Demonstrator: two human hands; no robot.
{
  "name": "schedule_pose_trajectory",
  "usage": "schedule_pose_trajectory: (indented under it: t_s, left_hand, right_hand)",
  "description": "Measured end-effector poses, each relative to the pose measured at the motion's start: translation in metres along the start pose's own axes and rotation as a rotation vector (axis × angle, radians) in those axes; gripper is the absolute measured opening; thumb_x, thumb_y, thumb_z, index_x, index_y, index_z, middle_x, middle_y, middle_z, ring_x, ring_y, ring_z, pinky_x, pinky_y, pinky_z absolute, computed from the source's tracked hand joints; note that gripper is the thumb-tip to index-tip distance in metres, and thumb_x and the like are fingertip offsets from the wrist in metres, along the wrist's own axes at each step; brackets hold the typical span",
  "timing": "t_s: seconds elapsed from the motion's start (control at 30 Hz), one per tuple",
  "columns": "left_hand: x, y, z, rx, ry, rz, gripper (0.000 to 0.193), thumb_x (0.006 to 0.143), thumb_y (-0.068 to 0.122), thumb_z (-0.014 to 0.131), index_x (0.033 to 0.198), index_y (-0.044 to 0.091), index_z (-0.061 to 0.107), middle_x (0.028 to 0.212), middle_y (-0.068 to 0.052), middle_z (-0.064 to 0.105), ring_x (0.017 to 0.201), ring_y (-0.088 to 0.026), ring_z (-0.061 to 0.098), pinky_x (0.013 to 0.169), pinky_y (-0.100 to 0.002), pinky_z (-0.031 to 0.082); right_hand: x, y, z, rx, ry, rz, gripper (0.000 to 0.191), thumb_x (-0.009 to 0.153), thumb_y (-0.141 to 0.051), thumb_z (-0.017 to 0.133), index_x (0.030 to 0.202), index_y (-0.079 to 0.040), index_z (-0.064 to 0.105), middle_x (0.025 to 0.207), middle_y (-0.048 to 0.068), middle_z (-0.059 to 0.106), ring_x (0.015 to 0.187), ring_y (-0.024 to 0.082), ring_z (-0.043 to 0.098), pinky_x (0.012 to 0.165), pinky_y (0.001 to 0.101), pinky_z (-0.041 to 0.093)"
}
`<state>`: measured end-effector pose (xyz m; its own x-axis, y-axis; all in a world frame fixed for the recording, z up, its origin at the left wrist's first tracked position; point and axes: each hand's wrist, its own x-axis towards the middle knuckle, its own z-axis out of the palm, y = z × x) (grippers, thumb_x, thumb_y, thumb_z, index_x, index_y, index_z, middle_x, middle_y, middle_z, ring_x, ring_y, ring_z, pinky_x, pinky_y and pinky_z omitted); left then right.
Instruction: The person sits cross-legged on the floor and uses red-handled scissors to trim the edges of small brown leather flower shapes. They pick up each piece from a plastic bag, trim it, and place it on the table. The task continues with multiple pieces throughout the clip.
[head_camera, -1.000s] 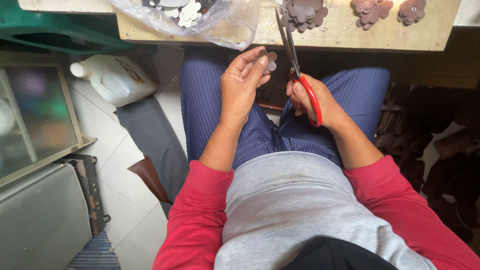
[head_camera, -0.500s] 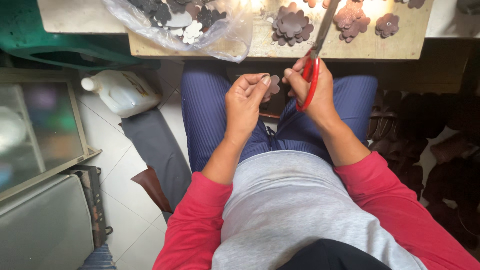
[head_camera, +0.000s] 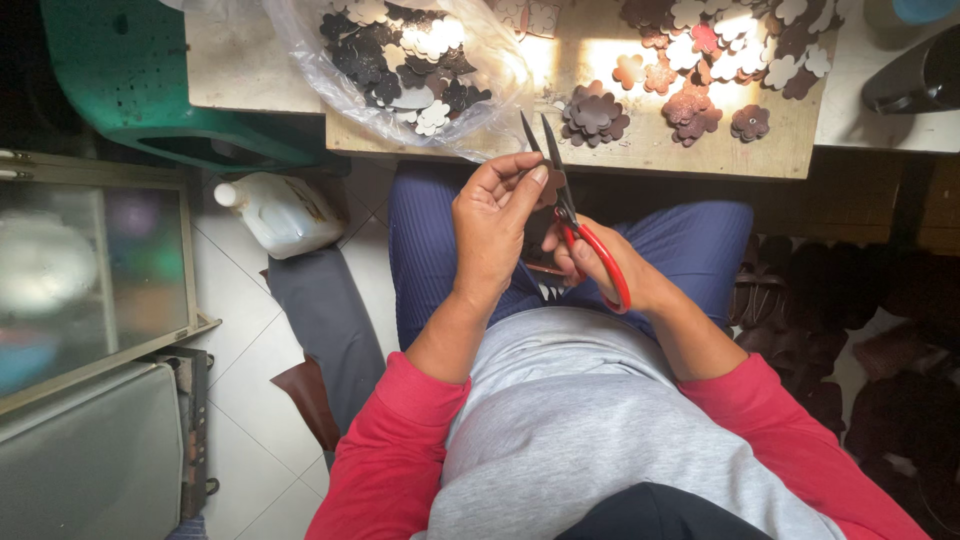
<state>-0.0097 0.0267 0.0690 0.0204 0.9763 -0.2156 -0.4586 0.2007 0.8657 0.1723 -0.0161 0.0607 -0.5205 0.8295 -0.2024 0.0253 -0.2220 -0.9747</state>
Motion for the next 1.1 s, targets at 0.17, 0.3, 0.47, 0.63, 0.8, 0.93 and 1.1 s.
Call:
schedule_pose_trajectory:
  t_s: [0.17,0.3,0.47,0.63,0.8,0.93,1.1]
  left_hand:
    - [-0.005,0.011,0.001,0.044,-0.002,-0.034,0.023,0.097,0.002,0.071,0.118,-0.005,0.066,0.099,-0.01,0.075,0.087,-0.01,0.072,0.078,-0.023,0.059]
    - [-0.004,0.016,0.007,0.042,-0.007,-0.007,0.022,0.096,0.001,0.072,0.117,-0.005,0.065,0.096,-0.012,0.076,0.083,-0.011,0.072,0.075,-0.023,0.059]
    - [0.0,0.018,0.013,0.071,-0.017,-0.014,0.021,0.096,-0.002,0.072,0.115,-0.006,0.065,0.096,-0.014,0.076,0.085,-0.012,0.072,0.076,-0.024,0.059]
    - [0.005,0.019,0.018,0.049,-0.05,-0.044,0.022,0.095,-0.002,0.072,0.115,-0.006,0.065,0.097,-0.014,0.076,0.085,-0.012,0.072,0.076,-0.024,0.06]
    - [0.01,0.019,0.021,0.045,-0.068,-0.063,0.024,0.095,-0.003,0.073,0.117,-0.007,0.065,0.097,-0.014,0.076,0.085,-0.012,0.072,0.076,-0.024,0.06]
    - [0.013,0.017,0.022,0.07,-0.082,-0.081,0.025,0.095,-0.002,0.073,0.118,-0.007,0.065,0.096,-0.014,0.076,0.083,-0.012,0.071,0.074,-0.024,0.059]
    - [0.013,0.015,0.021,0.071,-0.096,-0.088,0.026,0.095,-0.002,0.073,0.119,-0.007,0.064,0.096,-0.013,0.075,0.083,-0.012,0.071,0.075,-0.023,0.058]
  right_hand:
    - [-0.011,-0.011,0.003,-0.113,0.034,-0.009,0.065,0.103,-0.065,0.042,0.12,-0.004,0.055,0.078,0.001,0.052,0.071,0.011,0.054,0.067,0.0267,0.052]
    - [-0.011,-0.022,0.003,-0.243,0.1,-0.004,0.067,0.099,-0.069,0.046,0.114,-0.005,0.053,0.087,0.001,0.055,0.073,0.01,0.058,0.063,0.0264,0.054]
    - [-0.013,-0.028,-0.002,-0.232,0.158,0.094,0.06,0.096,-0.067,0.053,0.103,-0.008,0.054,0.072,-0.002,0.048,0.063,0.009,0.047,0.055,0.0263,0.043]
    - [-0.016,-0.027,-0.01,-0.19,0.164,0.09,0.057,0.096,-0.066,0.055,0.096,-0.01,0.052,0.07,-0.004,0.047,0.061,0.007,0.047,0.054,0.0247,0.043]
    - [-0.019,-0.028,-0.016,-0.183,0.182,0.124,0.056,0.094,-0.065,0.056,0.092,-0.01,0.052,0.07,-0.004,0.047,0.06,0.007,0.046,0.052,0.0251,0.042]
    - [-0.02,-0.031,-0.022,-0.215,0.156,0.104,0.055,0.097,-0.064,0.055,0.095,-0.01,0.052,0.071,-0.004,0.046,0.062,0.007,0.045,0.054,0.0251,0.041]
    - [-0.02,-0.034,-0.021,-0.183,0.127,0.088,0.061,0.097,-0.07,0.05,0.099,-0.009,0.052,0.072,-0.004,0.046,0.063,0.007,0.046,0.056,0.0244,0.043]
